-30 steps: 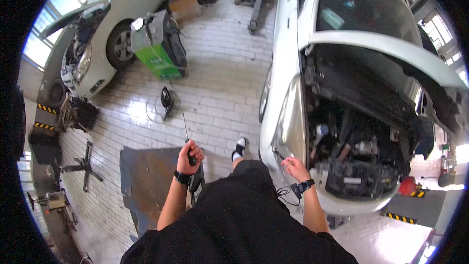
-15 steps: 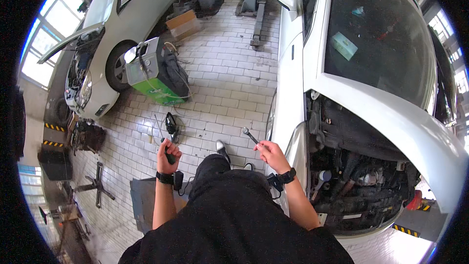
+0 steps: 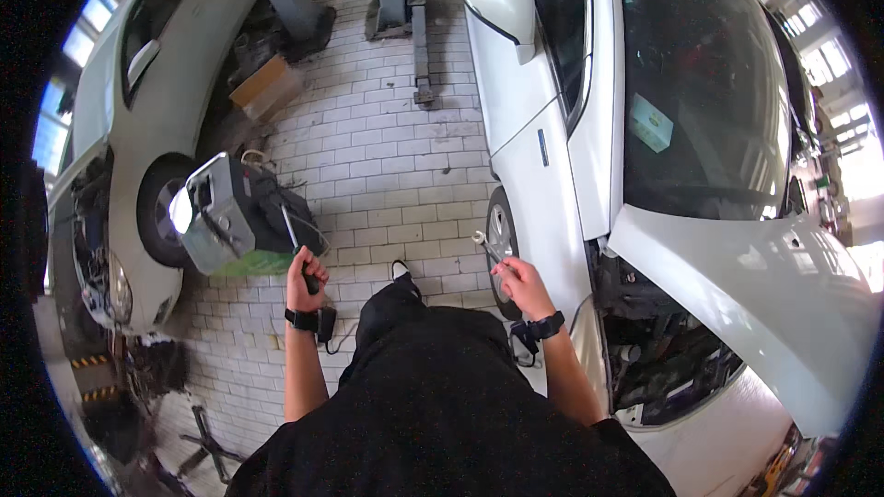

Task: Use tools to loosen and tighten bolts inside the engine compartment of a car.

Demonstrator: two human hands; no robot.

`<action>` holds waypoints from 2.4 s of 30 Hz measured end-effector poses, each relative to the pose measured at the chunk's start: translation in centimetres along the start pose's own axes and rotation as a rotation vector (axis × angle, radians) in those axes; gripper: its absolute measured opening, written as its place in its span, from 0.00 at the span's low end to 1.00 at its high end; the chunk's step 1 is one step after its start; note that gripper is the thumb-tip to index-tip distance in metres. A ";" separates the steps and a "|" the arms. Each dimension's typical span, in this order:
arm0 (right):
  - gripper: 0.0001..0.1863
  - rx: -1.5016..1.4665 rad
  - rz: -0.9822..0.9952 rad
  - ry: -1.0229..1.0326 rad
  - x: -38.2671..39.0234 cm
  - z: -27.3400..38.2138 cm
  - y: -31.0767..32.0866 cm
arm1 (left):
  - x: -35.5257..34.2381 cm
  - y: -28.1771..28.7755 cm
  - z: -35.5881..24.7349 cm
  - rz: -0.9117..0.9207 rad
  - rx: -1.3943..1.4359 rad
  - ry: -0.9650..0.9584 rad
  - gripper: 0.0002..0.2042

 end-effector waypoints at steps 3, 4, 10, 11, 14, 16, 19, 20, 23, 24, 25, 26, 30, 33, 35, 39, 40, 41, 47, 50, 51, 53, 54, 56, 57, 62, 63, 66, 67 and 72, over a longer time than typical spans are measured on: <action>0.11 0.037 -0.072 0.023 -3.7 3.7 -1.1 | -5.9 -1.7 -3.4 0.053 -0.158 0.019 0.14; 0.11 0.068 -0.118 0.029 -4.8 4.4 -0.8 | -7.5 -2.0 -4.2 0.055 -0.253 0.028 0.14; 0.11 -0.029 -0.296 -0.034 -8.3 7.9 2.1 | -17.6 -3.3 -7.9 0.102 -0.312 0.083 0.12; 0.11 -0.041 -0.315 -0.049 -8.9 8.6 2.4 | -19.1 -3.3 -8.3 0.096 -0.293 0.103 0.12; 0.11 -0.046 -0.340 -0.103 -12.3 9.3 3.7 | -23.0 -4.1 -9.6 0.077 -0.301 0.104 0.12; 0.11 -0.031 -0.305 -0.099 -16.1 9.9 3.9 | -25.5 -4.7 -10.6 0.059 -0.290 0.098 0.12; 0.11 -0.005 -0.229 -0.083 -22.9 10.3 4.0 | -29.5 -4.7 -12.2 0.005 -0.288 0.098 0.12; 0.11 -0.048 -0.177 -0.059 -25.5 11.3 3.1 | -31.2 -3.5 -12.2 -0.030 -0.328 0.096 0.12; 0.12 -0.093 -0.021 -0.051 -32.6 14.1 0.5 | -33.8 -0.3 -13.1 -0.169 -0.418 0.086 0.12; 0.13 -0.088 0.071 -0.061 -35.2 15.2 -0.3 | -34.2 1.0 -13.2 -0.241 -0.435 0.102 0.13; 0.13 -0.094 0.080 -0.056 -37.6 16.4 -1.0 | -34.7 1.9 -13.5 -0.312 -0.453 0.120 0.13; 0.13 -0.044 0.184 -0.036 -39.3 17.8 -1.8 | -35.1 2.0 -13.9 -0.312 -0.460 0.119 0.13; 0.13 0.156 0.320 -0.023 -44.9 23.9 -4.2 | -35.3 4.0 -14.3 -0.462 -0.422 0.154 0.14; 0.13 0.198 0.341 0.076 -48.8 25.9 -4.9 | -37.0 4.4 -13.7 -0.492 -0.417 0.170 0.15; 0.12 0.181 0.342 0.059 -50.7 28.1 -6.1 | -37.8 5.7 -13.3 -0.568 -0.400 0.216 0.15; 0.11 0.153 0.317 0.162 -55.2 31.3 -8.1 | -42.0 8.6 -12.7 -0.566 -0.363 0.300 0.14; 0.11 0.152 0.266 0.141 -56.6 31.2 -8.3 | -43.7 9.5 -12.5 -0.593 -0.412 0.293 0.14; 0.11 0.154 0.204 0.124 -58.0 31.3 -8.1 | -45.7 9.0 -13.0 -0.556 -0.451 0.306 0.14; 0.12 0.047 0.044 -0.079 -66.4 27.9 -8.2 | -58.2 11.2 -16.1 -0.516 -0.425 0.368 0.15; 0.11 0.049 -0.073 -0.087 -69.7 27.5 -8.6 | -64.2 11.9 -20.5 -0.426 -0.391 0.358 0.15; 0.11 0.059 -0.066 -0.085 -70.4 27.9 -9.1 | -65.9 11.8 -22.2 -0.380 -0.401 0.359 0.15; 0.11 0.018 -0.152 -0.129 -72.3 29.6 -10.6 | -69.6 12.0 -25.7 -0.392 -0.405 0.336 0.15; 0.11 0.051 -0.145 -0.142 -74.0 30.2 -11.2 | -71.8 12.6 -27.5 -0.371 -0.461 0.286 0.15; 0.11 0.078 -0.136 -0.111 -76.7 32.6 -13.2 | -74.3 12.2 -31.6 -0.350 -0.573 0.231 0.15; 0.11 0.100 -0.130 -0.077 -78.0 33.6 -14.1 | -75.3 12.5 -32.4 -0.349 -0.572 0.237 0.15; 0.10 -0.010 -0.016 -0.033 -86.3 38.5 -18.3 | -81.3 13.9 -36.3 -0.390 -0.473 0.264 0.14; 0.09 0.019 -0.005 0.060 -88.3 39.4 -19.2 | -82.0 13.9 -36.7 -0.390 -0.486 0.285 0.14; 0.08 0.015 0.068 0.188 -95.1 42.6 -22.6 | -84.0 14.6 -37.3 -0.432 -0.570 0.358 0.13; 0.08 -0.015 0.106 0.218 -97.3 43.7 -23.6 | -84.3 14.8 -37.4 -0.433 -0.576 0.387 0.14; 0.04 -0.159 0.310 0.209 -111.2 49.8 -29.3 | -85.7 16.1 -40.4 -0.596 -0.601 0.467 0.15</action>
Point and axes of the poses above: each hand's wrist, its own x-axis away from the middle knuckle, its own y-axis out of the back of the hand, z = x × y, the point moved 2 cm from there along -x, towards the middle knuckle, and after that the axes turned 13 degrees about -x, right-handed, at the moved point
